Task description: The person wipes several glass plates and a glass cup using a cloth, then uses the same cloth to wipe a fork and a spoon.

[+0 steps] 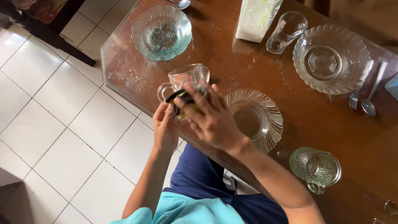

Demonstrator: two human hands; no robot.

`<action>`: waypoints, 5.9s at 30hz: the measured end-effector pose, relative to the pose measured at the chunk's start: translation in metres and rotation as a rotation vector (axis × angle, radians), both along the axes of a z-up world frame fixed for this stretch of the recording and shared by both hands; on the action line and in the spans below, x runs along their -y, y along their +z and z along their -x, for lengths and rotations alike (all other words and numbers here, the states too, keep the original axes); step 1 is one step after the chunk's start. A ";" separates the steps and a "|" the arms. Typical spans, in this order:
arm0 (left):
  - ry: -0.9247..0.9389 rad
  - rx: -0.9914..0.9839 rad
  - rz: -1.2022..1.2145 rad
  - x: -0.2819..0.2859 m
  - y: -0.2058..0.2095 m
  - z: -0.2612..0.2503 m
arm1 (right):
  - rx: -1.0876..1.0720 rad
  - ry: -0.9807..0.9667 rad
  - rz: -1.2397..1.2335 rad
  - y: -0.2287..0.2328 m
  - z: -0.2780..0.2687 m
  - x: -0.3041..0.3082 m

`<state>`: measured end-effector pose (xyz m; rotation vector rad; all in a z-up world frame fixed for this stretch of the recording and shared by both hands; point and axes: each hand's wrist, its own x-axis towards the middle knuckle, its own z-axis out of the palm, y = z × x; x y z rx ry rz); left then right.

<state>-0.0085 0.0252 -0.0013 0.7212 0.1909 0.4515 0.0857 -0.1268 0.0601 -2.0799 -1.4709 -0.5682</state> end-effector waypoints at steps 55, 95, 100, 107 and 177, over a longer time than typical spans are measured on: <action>0.301 -0.272 -0.520 -0.025 0.012 0.039 | 0.056 0.158 -0.079 0.016 0.052 -0.005; -0.423 -0.408 -0.456 -0.050 0.039 0.036 | -1.333 0.325 -0.193 0.026 0.002 0.009; -0.234 -0.264 -0.232 -0.043 0.025 0.032 | -1.543 0.275 -0.361 -0.021 -0.006 0.010; -0.020 -0.179 -0.124 -0.040 0.033 0.025 | -2.009 0.099 -0.665 -0.054 -0.001 0.000; 0.514 -0.074 -2.019 0.006 0.039 0.065 | -2.241 0.717 -0.624 0.015 0.033 0.005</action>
